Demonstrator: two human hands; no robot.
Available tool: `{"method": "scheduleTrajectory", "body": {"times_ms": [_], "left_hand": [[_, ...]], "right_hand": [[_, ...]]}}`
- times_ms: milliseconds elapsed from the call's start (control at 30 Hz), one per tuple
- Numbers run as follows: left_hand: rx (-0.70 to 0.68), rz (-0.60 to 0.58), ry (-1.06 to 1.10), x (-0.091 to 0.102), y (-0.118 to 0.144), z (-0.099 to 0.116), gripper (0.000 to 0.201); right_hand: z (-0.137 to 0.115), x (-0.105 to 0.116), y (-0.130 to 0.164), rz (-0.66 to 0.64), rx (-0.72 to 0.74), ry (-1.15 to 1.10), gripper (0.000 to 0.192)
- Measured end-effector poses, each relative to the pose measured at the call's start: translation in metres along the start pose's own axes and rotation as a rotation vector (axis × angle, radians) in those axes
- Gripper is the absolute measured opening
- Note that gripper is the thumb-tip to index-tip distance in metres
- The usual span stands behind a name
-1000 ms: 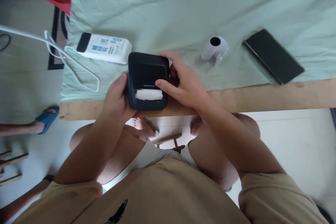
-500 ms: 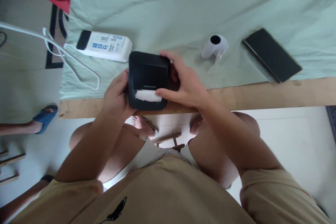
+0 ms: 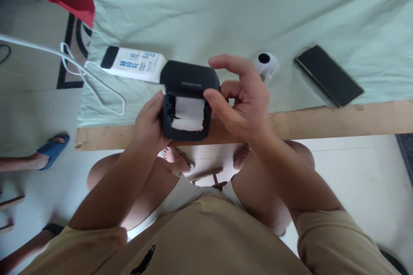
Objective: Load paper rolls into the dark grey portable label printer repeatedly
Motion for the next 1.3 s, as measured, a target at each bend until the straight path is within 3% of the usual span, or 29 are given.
{"method": "scheduleTrajectory", "body": {"times_ms": [100, 200, 267, 433, 533, 600, 733, 867, 933, 1033, 1067, 1167, 1300], "left_hand": [[0.024, 0.008, 0.055, -0.003, 0.000, 0.001, 0.024], [0.054, 0.017, 0.091, -0.007, 0.001, 0.003, 0.022], [0.053, 0.010, 0.082, -0.008, 0.002, 0.004, 0.022], [0.018, 0.026, 0.040, -0.005, 0.004, 0.004, 0.027], [0.030, 0.019, 0.001, -0.003, 0.004, 0.003, 0.032], [0.063, 0.003, -0.038, -0.003, 0.005, 0.004, 0.039], [0.087, -0.066, -0.099, -0.005, 0.006, 0.008, 0.057], [0.086, -0.159, -0.112, -0.007, 0.006, 0.009, 0.063], [0.095, -0.158, -0.082, -0.006, 0.005, 0.008, 0.058], [0.086, -0.107, -0.034, -0.005, 0.004, 0.007, 0.054], [0.086, -0.098, -0.028, -0.005, 0.004, 0.007, 0.054], [0.085, -0.113, -0.030, -0.007, 0.004, 0.007, 0.056], [0.077, -0.132, -0.041, -0.009, 0.004, 0.007, 0.055]], "right_hand": [[-0.003, 0.000, -0.008, 0.253, 0.114, -0.023, 0.034], [-0.005, -0.003, -0.015, 0.279, 0.206, -0.039, 0.017], [-0.012, -0.005, -0.018, 0.190, 0.220, 0.092, 0.002], [-0.032, -0.012, -0.023, -0.195, 0.164, 0.629, 0.017], [-0.033, -0.013, -0.027, -0.423, 0.145, 0.670, 0.031], [-0.029, -0.013, -0.028, -0.473, 0.136, 0.652, 0.039], [-0.023, -0.012, -0.025, -0.392, 0.085, 0.509, 0.047], [-0.023, -0.001, -0.021, -0.316, -0.018, 0.196, 0.045], [-0.018, 0.011, -0.023, -0.180, -0.095, 0.003, 0.044], [0.010, 0.026, -0.027, 0.081, -0.343, -0.300, 0.039], [0.022, 0.028, -0.028, 0.115, -0.439, -0.369, 0.037], [0.045, 0.029, -0.027, 0.097, -0.485, -0.302, 0.033], [0.041, 0.030, -0.021, -0.008, -0.213, 0.141, 0.025]]}}
Point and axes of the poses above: each hand's wrist, its own y-axis away from the middle knuckle, its own x-axis out of the back of the hand, z = x × y, the point moved 3 cm from there along -y, towards the middle knuckle, and after that the axes turned 2 degrees about x, right-handed, at the moved point
